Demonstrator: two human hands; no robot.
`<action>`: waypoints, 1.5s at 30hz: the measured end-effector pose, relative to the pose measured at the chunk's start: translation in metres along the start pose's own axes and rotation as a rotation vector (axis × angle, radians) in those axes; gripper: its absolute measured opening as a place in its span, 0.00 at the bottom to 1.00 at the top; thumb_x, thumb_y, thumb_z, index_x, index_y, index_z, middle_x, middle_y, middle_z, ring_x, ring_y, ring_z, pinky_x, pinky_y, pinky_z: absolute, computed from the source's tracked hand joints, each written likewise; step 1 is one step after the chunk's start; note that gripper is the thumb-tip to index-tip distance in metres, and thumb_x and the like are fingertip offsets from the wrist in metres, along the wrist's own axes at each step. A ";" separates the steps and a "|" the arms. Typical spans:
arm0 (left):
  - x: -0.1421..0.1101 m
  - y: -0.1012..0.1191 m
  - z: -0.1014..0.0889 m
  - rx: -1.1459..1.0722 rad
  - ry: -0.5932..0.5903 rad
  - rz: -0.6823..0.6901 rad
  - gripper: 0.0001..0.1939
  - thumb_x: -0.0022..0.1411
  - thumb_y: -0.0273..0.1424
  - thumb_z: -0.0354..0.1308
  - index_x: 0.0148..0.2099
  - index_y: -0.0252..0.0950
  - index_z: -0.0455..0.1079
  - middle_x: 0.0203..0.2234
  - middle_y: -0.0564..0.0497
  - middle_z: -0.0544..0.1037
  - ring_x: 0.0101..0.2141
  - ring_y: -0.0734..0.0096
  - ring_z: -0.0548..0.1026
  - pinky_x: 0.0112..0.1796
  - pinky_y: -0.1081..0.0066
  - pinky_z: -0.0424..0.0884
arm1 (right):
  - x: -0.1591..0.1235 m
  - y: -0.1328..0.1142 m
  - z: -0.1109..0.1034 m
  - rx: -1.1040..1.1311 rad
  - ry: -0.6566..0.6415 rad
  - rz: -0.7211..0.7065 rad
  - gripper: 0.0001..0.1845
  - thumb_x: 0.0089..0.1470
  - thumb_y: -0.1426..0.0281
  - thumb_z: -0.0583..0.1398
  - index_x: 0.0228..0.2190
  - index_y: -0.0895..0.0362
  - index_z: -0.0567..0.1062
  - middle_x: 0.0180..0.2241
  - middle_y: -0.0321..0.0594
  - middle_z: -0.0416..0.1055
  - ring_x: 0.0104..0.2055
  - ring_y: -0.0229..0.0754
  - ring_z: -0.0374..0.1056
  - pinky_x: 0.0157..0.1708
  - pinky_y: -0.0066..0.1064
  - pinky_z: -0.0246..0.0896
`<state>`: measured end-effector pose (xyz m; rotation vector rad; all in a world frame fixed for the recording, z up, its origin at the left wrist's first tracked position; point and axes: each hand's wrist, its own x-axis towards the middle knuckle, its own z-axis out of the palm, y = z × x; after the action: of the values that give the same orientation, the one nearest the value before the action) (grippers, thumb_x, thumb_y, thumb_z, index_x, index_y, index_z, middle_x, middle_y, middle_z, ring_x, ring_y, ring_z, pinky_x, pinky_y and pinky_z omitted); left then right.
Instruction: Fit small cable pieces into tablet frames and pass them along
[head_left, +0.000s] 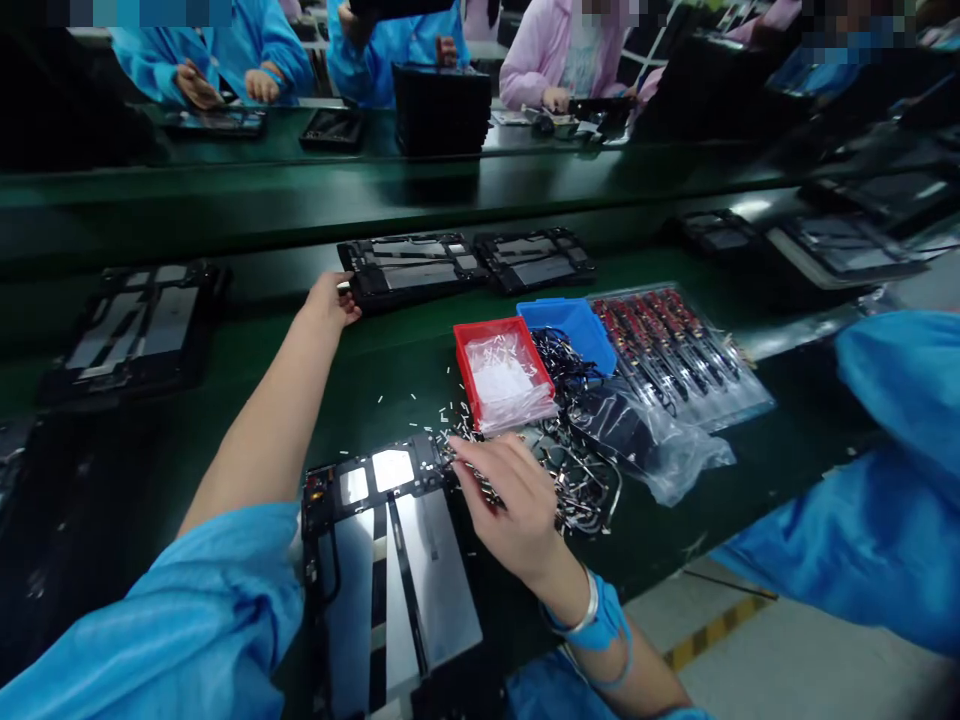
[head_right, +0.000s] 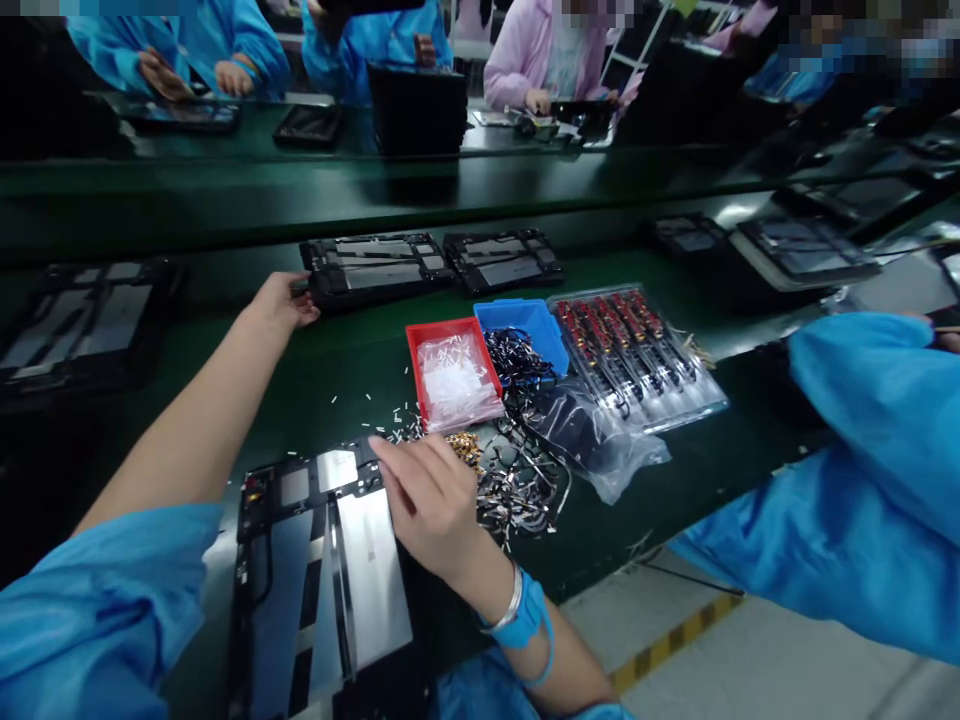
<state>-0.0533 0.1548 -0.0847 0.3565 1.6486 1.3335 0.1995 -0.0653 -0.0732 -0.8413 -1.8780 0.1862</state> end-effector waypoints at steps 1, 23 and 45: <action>-0.001 0.000 0.002 -0.014 -0.017 -0.006 0.11 0.63 0.35 0.57 0.44 0.34 0.69 0.31 0.47 0.73 0.30 0.69 0.73 0.30 0.70 0.71 | 0.000 0.000 0.000 0.001 -0.001 0.007 0.15 0.54 0.82 0.58 0.42 0.57 0.75 0.31 0.42 0.78 0.30 0.39 0.71 0.30 0.33 0.70; -0.208 -0.033 -0.083 -0.206 -0.138 0.109 0.15 0.43 0.19 0.57 0.34 0.37 0.76 0.32 0.53 0.80 0.38 0.68 0.77 0.35 0.78 0.76 | 0.004 0.013 -0.013 -0.057 0.195 0.094 0.10 0.54 0.79 0.60 0.33 0.53 0.75 0.28 0.37 0.77 0.30 0.40 0.71 0.30 0.34 0.67; -0.355 -0.162 -0.225 0.395 -0.829 0.142 0.09 0.64 0.37 0.55 0.39 0.44 0.77 0.37 0.50 0.81 0.40 0.63 0.78 0.43 0.65 0.73 | 0.007 -0.045 0.027 0.669 -0.510 0.607 0.07 0.42 0.71 0.67 0.27 0.57 0.76 0.27 0.37 0.76 0.28 0.36 0.71 0.26 0.28 0.67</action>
<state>-0.0018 -0.2927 -0.0661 1.1114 1.1602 0.7638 0.1535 -0.0883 -0.0594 -0.9024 -1.7579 1.4304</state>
